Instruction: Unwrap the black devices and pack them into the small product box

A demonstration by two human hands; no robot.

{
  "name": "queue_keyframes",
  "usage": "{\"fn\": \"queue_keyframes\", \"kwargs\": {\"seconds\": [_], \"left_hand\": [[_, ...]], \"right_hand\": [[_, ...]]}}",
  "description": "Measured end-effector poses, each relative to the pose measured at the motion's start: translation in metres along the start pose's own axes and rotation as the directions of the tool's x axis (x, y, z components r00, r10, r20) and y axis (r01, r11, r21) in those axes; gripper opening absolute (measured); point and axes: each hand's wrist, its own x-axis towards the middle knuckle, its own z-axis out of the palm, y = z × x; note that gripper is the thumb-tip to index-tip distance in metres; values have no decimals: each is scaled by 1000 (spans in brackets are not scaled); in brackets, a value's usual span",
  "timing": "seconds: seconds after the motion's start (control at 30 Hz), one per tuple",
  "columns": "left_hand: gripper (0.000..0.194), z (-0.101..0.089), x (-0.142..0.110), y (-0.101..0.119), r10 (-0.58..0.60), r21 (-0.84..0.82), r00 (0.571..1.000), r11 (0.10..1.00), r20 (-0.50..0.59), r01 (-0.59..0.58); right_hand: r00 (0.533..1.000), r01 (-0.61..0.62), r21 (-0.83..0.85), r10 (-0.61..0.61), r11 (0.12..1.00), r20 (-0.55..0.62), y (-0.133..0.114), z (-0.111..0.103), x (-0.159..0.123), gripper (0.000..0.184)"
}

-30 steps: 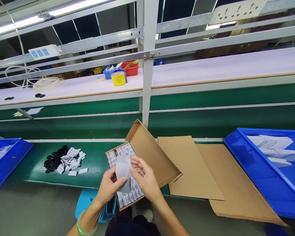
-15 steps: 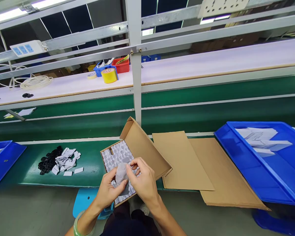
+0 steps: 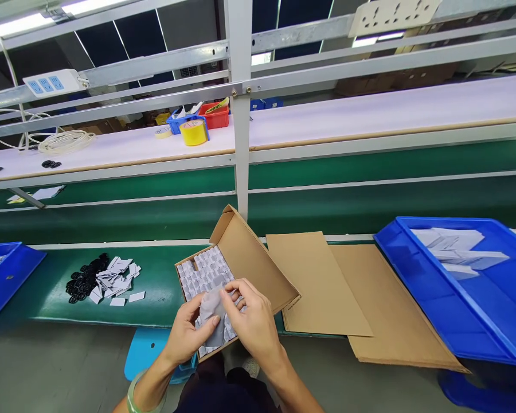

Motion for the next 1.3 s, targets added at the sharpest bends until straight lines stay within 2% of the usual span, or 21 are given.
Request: {"fn": "queue_keyframes", "kwargs": {"seconds": [0.1,0.5,0.6,0.77,0.87,0.93,1.03,1.1,1.2,1.3], "left_hand": [[31,-2,0,2,67,-19,998,998,12,-67],[57,-5,-2,2,239,141,971,961,13,-238],[53,-4,-3,2,203,117,979,973,-10,-200],[43,-1,-4,-3,59,13,998,998,-38,-58],[49,0,-3,-5,55,-68,995,996,-85,-61],[44,0,-2,-5,74,-85,987,993,-140,-87],[28,0,-1,-6,120,-30,971,991,-207,-129],[28,1,-3,-9,198,25,950,980,-240,-198],[42,4,-7,-13,373,180,876,926,-307,-331],[28,8,-9,-13,500,335,811,853,-304,-400]], "right_hand": [[999,29,20,-29,999,17,-1,1,1,24],[987,160,-76,-160,984,1,-11,5,-1,22],[985,166,-99,-169,981,-22,-11,7,-1,22],[983,170,-131,-177,977,-48,-9,9,-1,22],[974,206,-183,-219,961,-50,-10,10,-3,23],[966,244,-215,-257,946,-32,-11,12,-4,24],[951,295,-250,-308,922,-16,-11,16,-6,23],[941,317,-282,-338,905,-26,-11,18,-6,23],[926,340,-337,-375,878,-41,-10,20,-6,23],[911,370,-361,-410,856,-38,-11,20,-6,21]]}}
